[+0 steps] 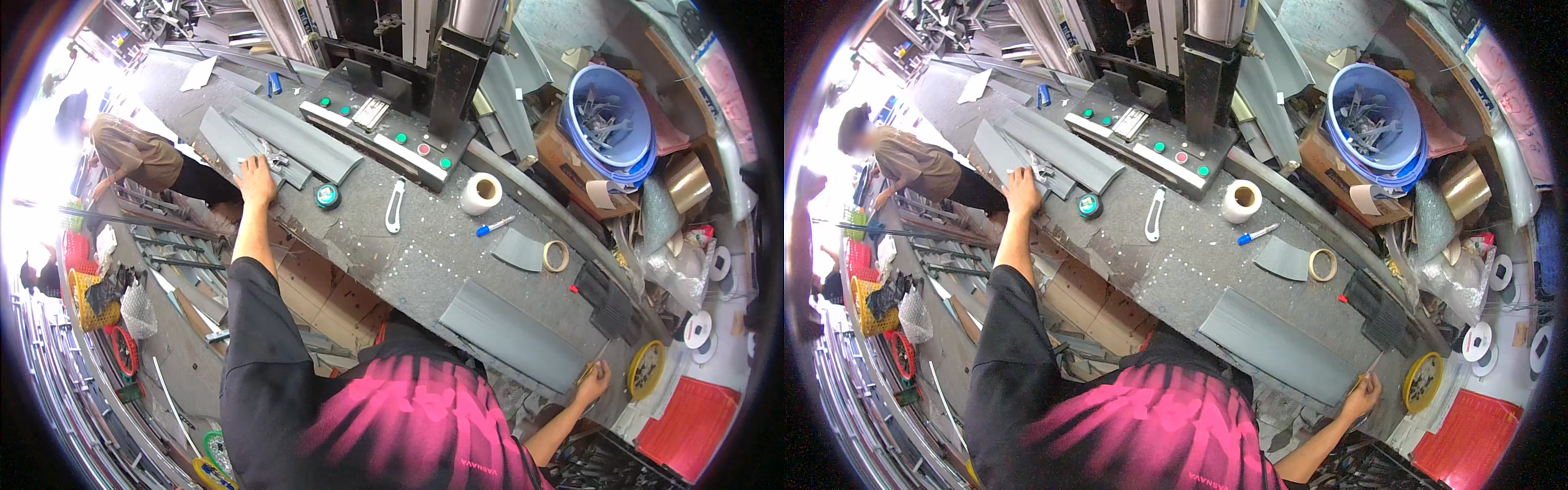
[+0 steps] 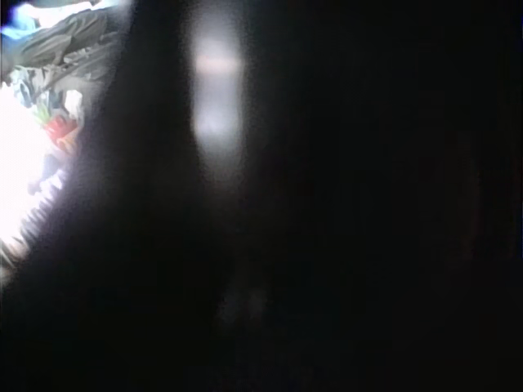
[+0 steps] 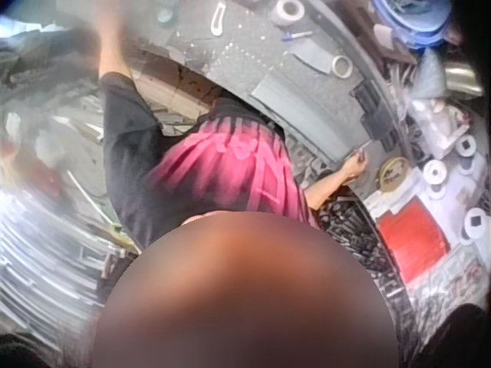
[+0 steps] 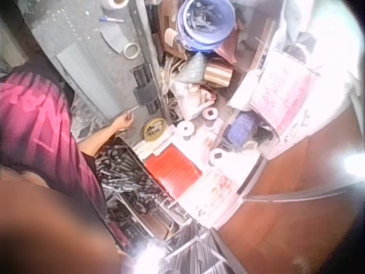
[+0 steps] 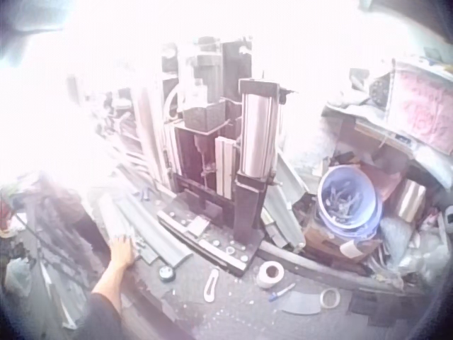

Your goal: The person cuts gray plastic profile pieces with scissors, then uses a crimping tool to attach small metal clips to the ends of the pieces. The person repeats this sequence on several profile segments on a cluttered workbench.

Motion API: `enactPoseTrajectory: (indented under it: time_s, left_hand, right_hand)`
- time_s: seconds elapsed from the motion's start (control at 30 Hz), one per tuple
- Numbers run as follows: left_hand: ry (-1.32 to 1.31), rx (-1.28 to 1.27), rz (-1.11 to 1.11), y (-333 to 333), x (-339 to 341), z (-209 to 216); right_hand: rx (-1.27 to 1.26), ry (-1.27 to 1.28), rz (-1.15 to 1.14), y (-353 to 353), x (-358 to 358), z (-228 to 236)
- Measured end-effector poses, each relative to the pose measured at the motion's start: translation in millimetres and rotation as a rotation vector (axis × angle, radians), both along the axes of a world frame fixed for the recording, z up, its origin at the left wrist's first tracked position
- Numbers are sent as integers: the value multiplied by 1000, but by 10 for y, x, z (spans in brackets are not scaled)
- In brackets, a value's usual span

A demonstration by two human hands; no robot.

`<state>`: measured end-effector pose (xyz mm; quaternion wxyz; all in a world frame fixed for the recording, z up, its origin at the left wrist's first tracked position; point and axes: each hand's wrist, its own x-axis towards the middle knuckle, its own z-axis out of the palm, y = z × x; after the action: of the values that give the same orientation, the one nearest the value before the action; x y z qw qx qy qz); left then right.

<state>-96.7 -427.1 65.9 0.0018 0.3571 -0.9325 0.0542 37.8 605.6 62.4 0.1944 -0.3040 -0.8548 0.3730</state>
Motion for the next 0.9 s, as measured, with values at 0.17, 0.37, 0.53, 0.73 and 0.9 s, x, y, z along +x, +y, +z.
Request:
enactPoseTrajectory:
  time_s: [0.17,0.37,0.53,0.73,0.9]
  left_hand:
    - [182,-59,-152,-133,118,-25]
    - [672,234,-178,67,556,-18]
    - [1088,1741,-96,1338,845,437]
    - [579,2219,-229,3386,618,741]
    - [74,1666,-982,4726,375,878]
  right_hand:
    - [-29,22,-10,-216,149,64]
    - [-78,40,-25,-476,89,146]
    - [-262,110,86,-1505,-414,596]
    - [-982,-83,966,-2949,-853,980]
    - [-1841,-219,959,-3040,-427,780]
